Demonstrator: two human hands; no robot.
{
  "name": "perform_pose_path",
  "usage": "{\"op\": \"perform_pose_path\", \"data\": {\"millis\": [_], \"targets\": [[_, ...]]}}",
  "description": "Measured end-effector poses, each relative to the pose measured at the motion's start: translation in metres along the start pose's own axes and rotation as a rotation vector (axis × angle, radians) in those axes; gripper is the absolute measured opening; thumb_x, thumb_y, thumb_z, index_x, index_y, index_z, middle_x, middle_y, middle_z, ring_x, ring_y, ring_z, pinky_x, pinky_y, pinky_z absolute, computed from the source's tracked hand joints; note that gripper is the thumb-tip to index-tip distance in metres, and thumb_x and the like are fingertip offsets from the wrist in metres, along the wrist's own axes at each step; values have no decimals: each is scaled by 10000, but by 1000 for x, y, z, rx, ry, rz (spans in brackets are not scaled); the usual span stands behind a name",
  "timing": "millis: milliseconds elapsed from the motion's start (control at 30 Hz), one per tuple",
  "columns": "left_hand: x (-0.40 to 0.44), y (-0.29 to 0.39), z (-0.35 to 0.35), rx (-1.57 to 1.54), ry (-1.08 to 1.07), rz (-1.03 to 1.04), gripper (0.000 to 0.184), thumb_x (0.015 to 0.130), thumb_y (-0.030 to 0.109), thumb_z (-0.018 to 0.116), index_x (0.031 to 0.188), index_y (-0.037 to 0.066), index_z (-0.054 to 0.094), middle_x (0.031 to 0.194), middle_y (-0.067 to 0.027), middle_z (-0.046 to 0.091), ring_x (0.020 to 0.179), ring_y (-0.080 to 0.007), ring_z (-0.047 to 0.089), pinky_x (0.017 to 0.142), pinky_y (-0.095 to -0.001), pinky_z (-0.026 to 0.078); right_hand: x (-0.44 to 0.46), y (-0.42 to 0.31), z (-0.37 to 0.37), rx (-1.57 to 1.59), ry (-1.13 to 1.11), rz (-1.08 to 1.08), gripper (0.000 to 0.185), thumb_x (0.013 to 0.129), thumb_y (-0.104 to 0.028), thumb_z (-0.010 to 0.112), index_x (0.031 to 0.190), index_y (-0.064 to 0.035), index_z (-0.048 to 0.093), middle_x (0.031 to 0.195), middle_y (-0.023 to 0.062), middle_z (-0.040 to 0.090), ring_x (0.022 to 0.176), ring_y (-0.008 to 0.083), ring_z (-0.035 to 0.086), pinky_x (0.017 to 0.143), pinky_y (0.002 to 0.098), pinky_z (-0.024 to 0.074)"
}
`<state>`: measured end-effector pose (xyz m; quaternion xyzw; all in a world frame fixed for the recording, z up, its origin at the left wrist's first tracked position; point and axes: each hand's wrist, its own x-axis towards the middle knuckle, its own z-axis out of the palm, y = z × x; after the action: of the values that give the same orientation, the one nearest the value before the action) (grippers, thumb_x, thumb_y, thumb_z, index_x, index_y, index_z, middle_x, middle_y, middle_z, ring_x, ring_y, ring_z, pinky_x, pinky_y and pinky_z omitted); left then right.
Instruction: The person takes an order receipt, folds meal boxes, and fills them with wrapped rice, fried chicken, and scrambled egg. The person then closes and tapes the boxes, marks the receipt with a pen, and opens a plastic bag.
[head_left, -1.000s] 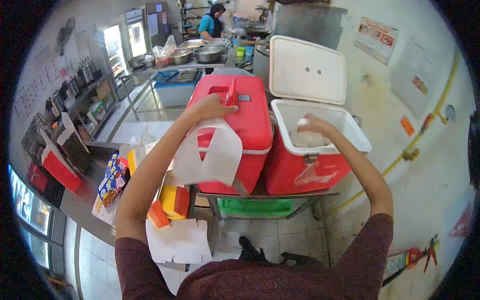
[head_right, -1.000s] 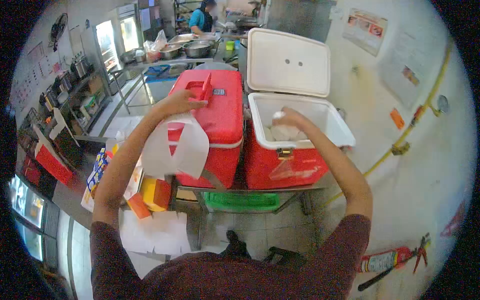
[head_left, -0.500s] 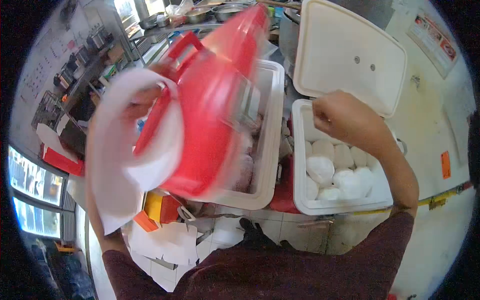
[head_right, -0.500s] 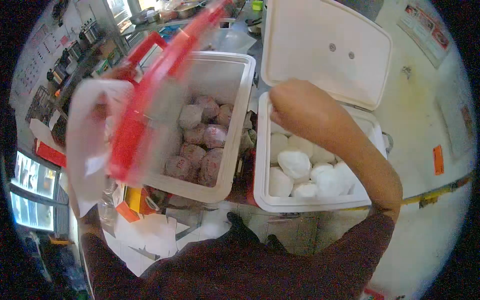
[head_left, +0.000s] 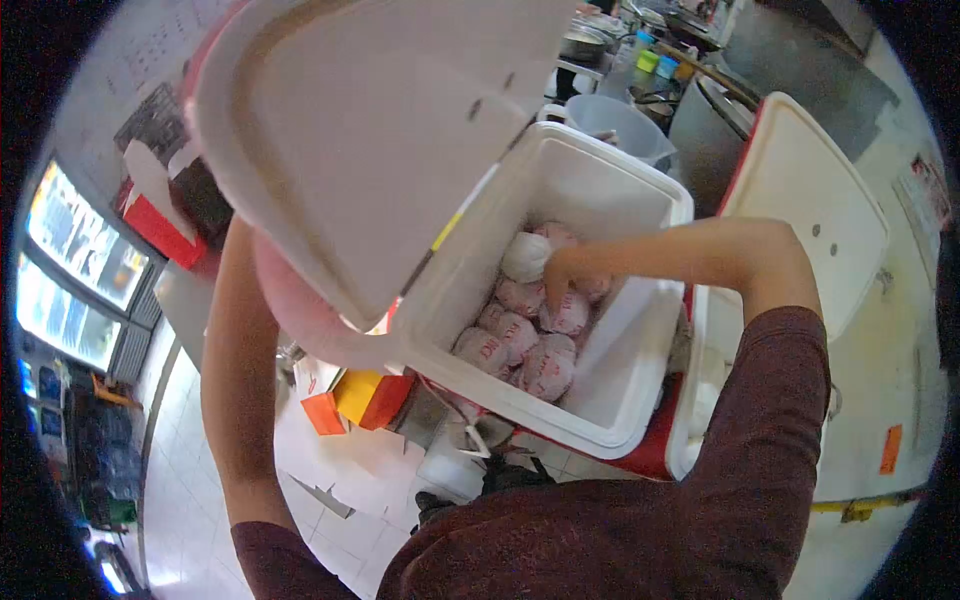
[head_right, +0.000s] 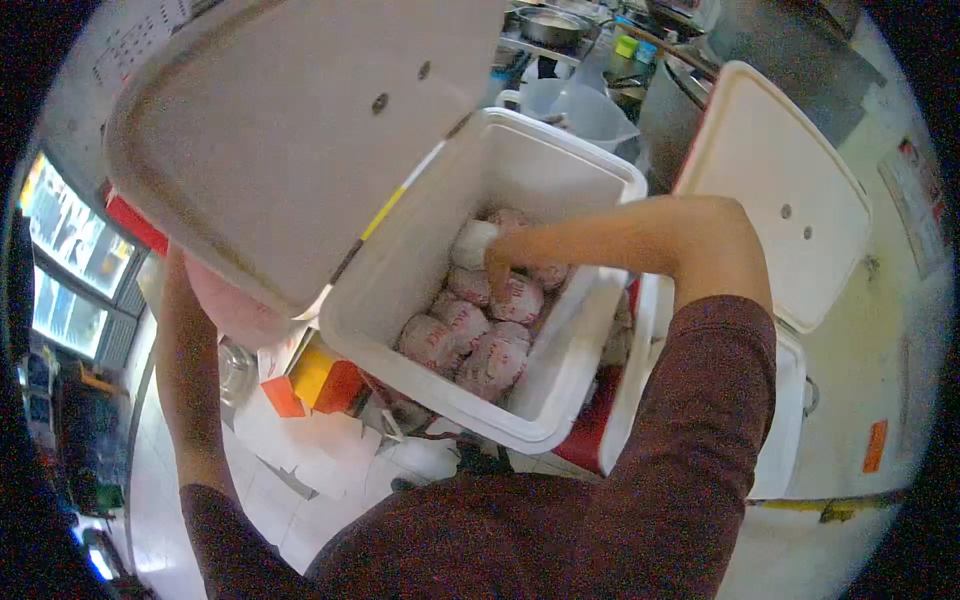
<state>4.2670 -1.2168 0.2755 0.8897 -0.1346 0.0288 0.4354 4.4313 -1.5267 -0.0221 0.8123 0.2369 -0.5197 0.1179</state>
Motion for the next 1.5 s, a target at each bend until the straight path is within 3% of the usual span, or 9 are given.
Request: {"op": "perform_pose_path", "data": {"millis": [200, 367, 700, 867, 1067, 1167, 1233, 1333, 1500], "targets": [[24, -7, 10, 82, -31, 72, 395, 804, 415, 552, 966, 59, 607, 763, -88, 573, 694, -186, 554, 593, -335, 434, -25, -54, 55, -421, 430, 299, 626, 527, -355, 774, 1036, -44, 584, 1048, 147, 556, 891, 350, 542, 729, 380, 466], [32, -1, 22, 115, -32, 109, 402, 797, 418, 557, 954, 53, 616, 781, -96, 586, 703, -190, 564, 602, -335, 442, -12, -11, 48, -569, 453, 22, 564, 545, -339, 760, 1045, -127, 606, 973, 99, 590, 912, 325, 547, 672, 431, 472], [53, 17, 53, 111, -25, 157, 416, 783, 423, 567, 931, 40, 634, 817, -111, 613, 721, -197, 585, 621, -336, 458, -174, -107, 14, -656, 292, 41, 677, 580, -383, 731, 1144, -85, 503, 1057, 172, 555, 968, 340, 548, 830, 433, 447], [54, 32, 66, 27, 12, 185, 423, 776, 425, 572, 920, 34, 644, 835, -119, 626, 730, -201, 595, 630, -336, 466, -332, -164, 49, -94, 939, -266, 645, 533, -208, 729, 1088, -49, 443, 976, 198, 544, 834, 357, 562, 765, 420, 457], [8, 36, 67, -410, 202, 252, 365, 695, 357, 665, 713, -5, 628, 654, -123, 609, 621, -238, 587, 552, -363, 450, -373, -210, 153, 420, 1598, -224, 583, 609, -291, 682, 1089, -51, 456, 990, 175, 535, 881, 324, 536, 777, 403, 445], [-90, 8, 19, -472, 757, 500, 343, 684, 312, 699, 709, -12, 589, 696, -172, 607, 679, -349, 603, 621, -400, 473, -323, -234, 198, 952, 1814, -477, 578, 651, -339, 651, 1115, -57, 450, 1020, 164, 526, 904, 307, 520, 790, 401, 434], [-169, -30, -33, -331, 858, 628, 296, 759, 273, 661, 843, -7, 622, 781, -135, 625, 700, -253, 610, 636, -336, 471, -278, -266, 220, 1386, 1688, -739, 577, 680, -371, 629, 1132, -62, 446, 1040, 158, 519, 919, 296, 509, 799, 400, 427], [-361, -50, -117, -335, 793, 74, 302, 857, 271, 568, 1020, 24, 627, 858, -80, 626, 720, -97, 558, 620, -231, 454, -215, -335, 237, 1887, 1169, -1047, 580, 722, -419, 597, 1157, -68, 441, 1070, 147, 510, 942, 279, 492, 813, 398, 416], [-632, -82, -164, -553, 1213, -57, 373, 872, 185, 523, 1202, 12, 496, 966, -74, 604, 767, -84, 582, 568, -200, 500, -172, -551, 211, 1835, -319, -1548, 636, 759, -493, 589, 1227, -96, 424, 1120, 97, 496, 953, 255, 457, 831, 392, 392]]}}
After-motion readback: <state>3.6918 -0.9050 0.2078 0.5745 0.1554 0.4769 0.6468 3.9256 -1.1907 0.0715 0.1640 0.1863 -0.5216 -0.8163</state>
